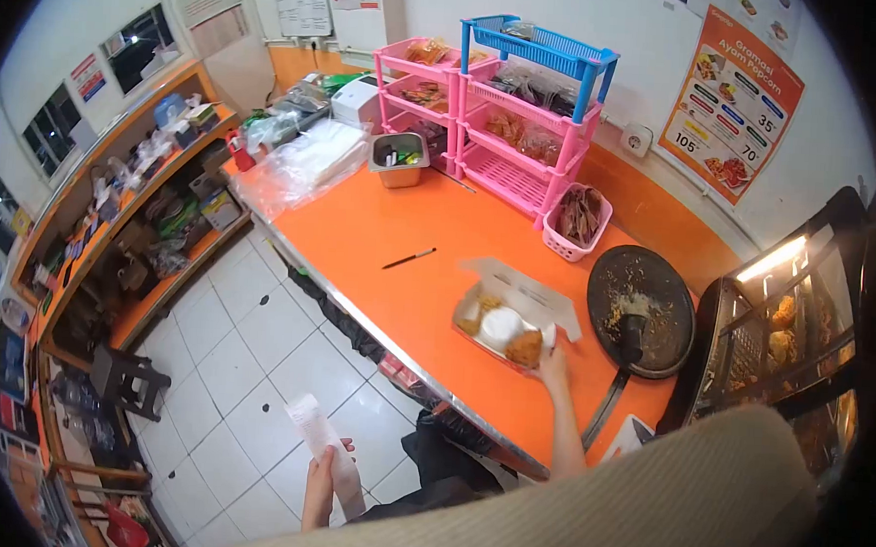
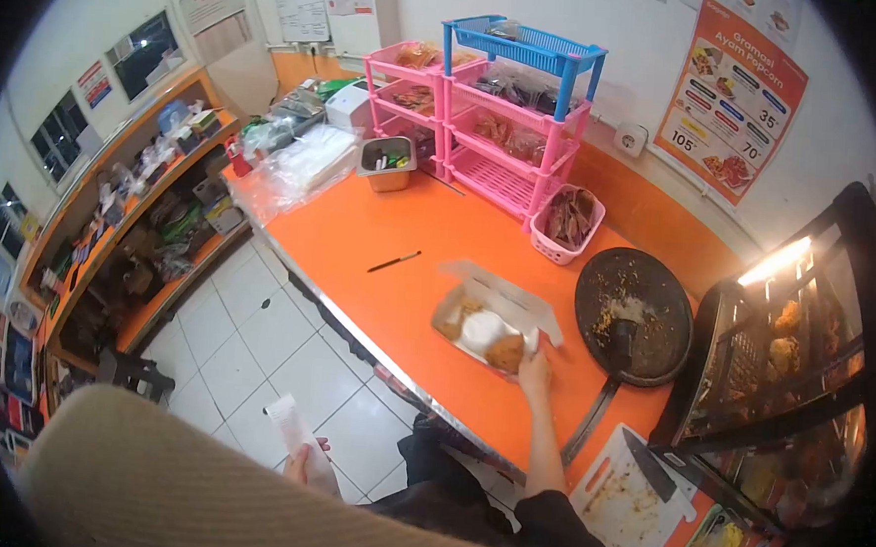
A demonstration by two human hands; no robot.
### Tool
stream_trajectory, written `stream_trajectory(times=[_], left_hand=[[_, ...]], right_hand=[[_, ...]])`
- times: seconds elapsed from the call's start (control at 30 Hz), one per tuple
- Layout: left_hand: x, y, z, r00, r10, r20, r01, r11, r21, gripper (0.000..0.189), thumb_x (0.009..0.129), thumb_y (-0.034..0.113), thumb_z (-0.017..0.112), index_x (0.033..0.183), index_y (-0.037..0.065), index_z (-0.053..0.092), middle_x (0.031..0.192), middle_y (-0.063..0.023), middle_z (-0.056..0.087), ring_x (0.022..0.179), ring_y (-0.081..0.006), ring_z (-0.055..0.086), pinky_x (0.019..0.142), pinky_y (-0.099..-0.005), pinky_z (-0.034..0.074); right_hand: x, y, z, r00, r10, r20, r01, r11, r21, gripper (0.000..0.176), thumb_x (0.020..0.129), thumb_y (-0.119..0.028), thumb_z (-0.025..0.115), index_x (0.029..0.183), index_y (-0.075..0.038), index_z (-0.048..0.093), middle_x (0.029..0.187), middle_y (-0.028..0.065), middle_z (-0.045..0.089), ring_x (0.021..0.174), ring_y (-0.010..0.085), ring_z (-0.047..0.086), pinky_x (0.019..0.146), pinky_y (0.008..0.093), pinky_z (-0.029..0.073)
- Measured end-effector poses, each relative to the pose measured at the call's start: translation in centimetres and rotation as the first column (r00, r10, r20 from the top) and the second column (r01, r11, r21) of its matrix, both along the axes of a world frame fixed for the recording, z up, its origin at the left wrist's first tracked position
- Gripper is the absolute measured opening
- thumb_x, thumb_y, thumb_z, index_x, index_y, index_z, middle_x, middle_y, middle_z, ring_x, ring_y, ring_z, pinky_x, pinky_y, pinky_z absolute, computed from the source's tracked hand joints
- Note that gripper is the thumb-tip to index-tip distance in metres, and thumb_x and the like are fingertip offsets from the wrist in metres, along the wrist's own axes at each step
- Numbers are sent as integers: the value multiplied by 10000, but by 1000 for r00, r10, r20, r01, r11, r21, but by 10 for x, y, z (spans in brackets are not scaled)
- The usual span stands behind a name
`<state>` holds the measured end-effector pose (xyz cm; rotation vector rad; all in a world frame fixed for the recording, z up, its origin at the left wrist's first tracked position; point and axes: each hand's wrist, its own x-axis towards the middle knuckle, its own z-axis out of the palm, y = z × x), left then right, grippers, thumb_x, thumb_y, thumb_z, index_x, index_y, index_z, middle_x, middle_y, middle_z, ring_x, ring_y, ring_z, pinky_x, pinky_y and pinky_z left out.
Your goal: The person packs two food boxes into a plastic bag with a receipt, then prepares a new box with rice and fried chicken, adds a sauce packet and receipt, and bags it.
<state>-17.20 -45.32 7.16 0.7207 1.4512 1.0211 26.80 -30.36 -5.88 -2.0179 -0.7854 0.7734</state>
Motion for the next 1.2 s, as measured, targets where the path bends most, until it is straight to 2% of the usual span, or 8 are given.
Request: stream_trajectory(times=[0.07, 0.2, 0.47, 0.6, 0.77, 0.87, 1.03, 1.2], left_hand=[[-1, 44, 2, 1000, -29, -6, 29, 999, -18, 421, 966, 338, 393, 1118, 4, 600, 1000, -90, 641, 869, -172, 574, 795, -310, 453], [-21, 115, -16, 999, -28, -40, 26, 999, -41, 412, 962, 344, 404, 1118, 22, 609, 1026, -86, 634, 914, -173, 549, 818, -310, 431], [-28, 194, 19, 999, -25, -46, 20, 993, -117, 432, 949, 387, 432, 1119, 30, 606, 967, -81, 610, 806, -162, 567, 710, -304, 471], [-55, 207, -34, 998, 48, 47, -40, 986, -159, 441, 950, 396, 433, 1115, 27, 611, 929, -72, 615, 804, -152, 569, 701, -298, 471], [-42, 223, -36, 997, 16, -69, -28, 983, -184, 429, 957, 389, 427, 1095, 36, 629, 939, -54, 626, 802, -145, 562, 719, -303, 463], [-35, 237, -24, 987, -126, -104, 109, 981, -158, 408, 966, 363, 422, 1090, 37, 634, 948, -56, 631, 824, -141, 559, 751, -302, 455], [-24, 262, 0, 978, -176, -110, 164, 981, -108, 377, 965, 325, 439, 1071, 21, 636, 995, -69, 644, 887, -145, 576, 786, -296, 456], [-57, 266, -19, 987, -161, -23, 157, 981, -112, 355, 962, 299, 441, 1069, 23, 638, 995, -73, 650, 905, -149, 595, 782, -288, 470]], right_hand=[[-14, 39, 43, 927, -13, -375, 37, 998, 57, 257, 830, -137, 530, 890, 109, 572, 844, 346, 597, 818, 440, 629, 745, 476, 518], [52, 98, 124, 762, 56, 645, -28, 998, -54, 186, 804, -135, 549, 838, 39, 606, 773, 247, 618, 768, 412, 626, 692, 492, 502], [193, 322, 71, 338, -188, 922, -184, 948, 261, 294, 781, -127, 563, 1033, 21, 605, 1016, 256, 599, 967, 429, 562, 824, 451, 457], [179, 319, 98, 818, -239, 523, 27, 924, 380, 303, 780, -31, 502, 1048, 27, 630, 1007, 213, 639, 986, 345, 598, 878, 388, 449], [230, 296, 75, 961, -244, 127, 163, 878, 449, 320, 903, -244, 508, 1026, 16, 648, 936, 162, 677, 895, 215, 635, 788, 347, 467], [255, 285, 79, 933, -50, 357, 78, 995, -65, 331, 873, -320, 578, 1012, -40, 684, 936, 114, 690, 847, 196, 637, 792, 328, 484], [205, 273, 121, 584, -393, 711, 198, 918, 344, 286, 880, -253, 538, 966, -2, 644, 830, 125, 666, 761, 236, 628, 732, 378, 489], [91, 216, 223, 992, -90, -87, 124, 805, 580, 251, 951, -251, 486, 992, -45, 625, 846, 6, 599, 764, 120, 594, 634, 259, 473]])
